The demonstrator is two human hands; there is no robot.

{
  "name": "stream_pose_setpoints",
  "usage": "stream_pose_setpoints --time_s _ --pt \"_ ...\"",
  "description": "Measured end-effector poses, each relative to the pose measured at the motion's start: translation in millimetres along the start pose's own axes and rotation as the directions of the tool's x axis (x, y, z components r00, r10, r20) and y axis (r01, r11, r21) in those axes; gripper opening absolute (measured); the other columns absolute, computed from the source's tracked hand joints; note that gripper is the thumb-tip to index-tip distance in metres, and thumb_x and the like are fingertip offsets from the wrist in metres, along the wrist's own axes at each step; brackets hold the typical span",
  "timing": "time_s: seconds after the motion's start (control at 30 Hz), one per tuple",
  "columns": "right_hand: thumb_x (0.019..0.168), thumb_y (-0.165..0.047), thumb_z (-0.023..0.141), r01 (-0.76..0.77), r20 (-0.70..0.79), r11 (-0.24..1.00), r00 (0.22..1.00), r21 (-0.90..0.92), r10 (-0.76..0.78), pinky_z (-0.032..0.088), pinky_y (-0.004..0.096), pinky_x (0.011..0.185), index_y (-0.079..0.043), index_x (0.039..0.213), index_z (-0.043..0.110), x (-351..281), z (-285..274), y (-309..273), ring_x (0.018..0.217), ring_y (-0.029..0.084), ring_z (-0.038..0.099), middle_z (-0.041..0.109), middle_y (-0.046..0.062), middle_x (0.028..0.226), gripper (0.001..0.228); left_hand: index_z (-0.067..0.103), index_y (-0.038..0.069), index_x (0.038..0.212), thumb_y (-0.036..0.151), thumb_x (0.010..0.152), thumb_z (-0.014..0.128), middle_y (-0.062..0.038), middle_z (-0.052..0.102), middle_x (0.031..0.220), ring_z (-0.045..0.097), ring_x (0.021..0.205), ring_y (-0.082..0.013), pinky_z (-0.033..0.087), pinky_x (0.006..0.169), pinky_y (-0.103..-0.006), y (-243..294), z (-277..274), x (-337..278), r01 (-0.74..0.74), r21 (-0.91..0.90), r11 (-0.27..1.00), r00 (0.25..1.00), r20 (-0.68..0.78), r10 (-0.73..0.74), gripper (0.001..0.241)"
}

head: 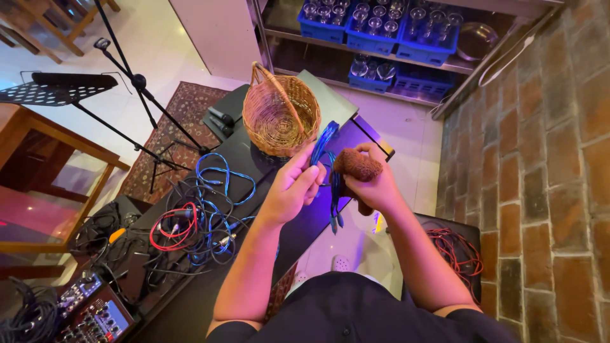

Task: Organize and clean audio cables and equipment by wiping them and placing them in a basket.

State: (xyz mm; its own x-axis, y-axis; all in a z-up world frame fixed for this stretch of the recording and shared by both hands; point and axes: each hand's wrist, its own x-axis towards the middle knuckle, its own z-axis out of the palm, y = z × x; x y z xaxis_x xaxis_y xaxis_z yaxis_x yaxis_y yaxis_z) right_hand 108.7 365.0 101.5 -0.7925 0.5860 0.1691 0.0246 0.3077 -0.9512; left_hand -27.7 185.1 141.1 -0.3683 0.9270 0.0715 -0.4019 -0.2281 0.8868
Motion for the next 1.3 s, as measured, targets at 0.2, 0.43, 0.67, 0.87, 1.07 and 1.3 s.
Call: stream_pose_setpoints --time_s 0.2,0.43,0.67,0.87,1.07,1.3 --pt "0.080 0.000 0.076 0.048 -0.053 0.998 0.997 -0.043 -0.050 0.057 0.032 0.085 -0.005 0.126 0.053 -5.6 -13.2 -15.4 0.098 0.015 0.068 0.068 0.009 0.107 0.051 0.023 0.013 0.164 0.012 0.107 0.047 -0.004 0.059 0.096 0.049 0.054 -0.0048 0.040 0.048 -0.0201 37.1 19.9 -9.2 -0.091 0.134 0.987 0.995 0.052 0.085 0.062" --pt "0.090 0.004 0.070 0.346 -0.262 0.927 0.917 0.144 -0.301 0.055 0.036 0.101 -0.001 0.131 0.049 -20.7 -8.7 -46.3 0.113 0.016 0.064 0.063 0.007 0.122 0.047 0.040 0.007 0.155 0.011 0.104 0.053 -0.002 0.063 0.091 0.052 0.060 -0.0060 0.043 0.053 -0.0223 28.9 33.2 -8.2 -0.011 0.401 0.916 0.993 -0.102 0.057 0.053" --pt "0.083 0.003 0.076 0.734 0.017 0.657 0.669 -0.171 -0.743 0.050 0.044 0.094 -0.004 0.124 0.054 -13.4 7.0 -116.4 0.109 0.035 0.064 0.063 0.016 0.120 0.047 0.065 -0.001 0.104 0.007 0.095 0.061 -0.017 0.071 0.088 0.072 0.082 -0.0288 0.054 0.073 -0.0359 33.5 39.3 -8.0 -0.249 0.773 0.583 0.947 0.068 0.314 0.013" --pt "0.077 0.004 0.077 0.657 0.021 0.692 0.730 -0.299 -0.684 0.052 0.045 0.086 -0.003 0.121 0.059 -10.2 4.0 -92.7 0.100 0.036 0.065 0.067 0.016 0.109 0.048 0.063 -0.001 0.098 0.009 0.084 0.070 -0.020 0.069 0.082 0.070 0.075 -0.0367 0.053 0.066 -0.0414 44.4 45.1 -14.6 -0.123 0.868 0.481 0.947 -0.043 0.319 0.019" --pt "0.096 0.014 0.051 0.489 -0.280 0.868 0.824 -0.087 -0.492 0.058 0.033 0.062 0.003 0.122 0.064 -11.5 -27.9 -117.4 0.068 0.020 0.067 0.066 0.014 0.097 0.031 0.068 0.002 0.104 0.003 0.082 0.068 -0.014 0.071 0.087 0.070 0.078 -0.0263 0.054 0.071 -0.0339 34.4 0.8 -8.8 -0.248 0.854 0.457 0.912 0.047 0.408 0.022" --pt "0.091 0.015 0.042 0.375 -0.367 0.922 0.874 0.091 -0.319 0.055 0.032 0.052 0.006 0.126 0.061 -21.4 -33.8 -154.7 0.059 0.016 0.065 0.067 0.014 0.100 0.041 0.068 0.001 0.096 0.001 0.092 0.061 0.002 0.064 0.088 0.055 0.083 -0.0071 0.047 0.077 -0.0250 -14.4 -52.0 7.1 -0.249 0.528 0.812 0.946 -0.047 0.320 0.009"
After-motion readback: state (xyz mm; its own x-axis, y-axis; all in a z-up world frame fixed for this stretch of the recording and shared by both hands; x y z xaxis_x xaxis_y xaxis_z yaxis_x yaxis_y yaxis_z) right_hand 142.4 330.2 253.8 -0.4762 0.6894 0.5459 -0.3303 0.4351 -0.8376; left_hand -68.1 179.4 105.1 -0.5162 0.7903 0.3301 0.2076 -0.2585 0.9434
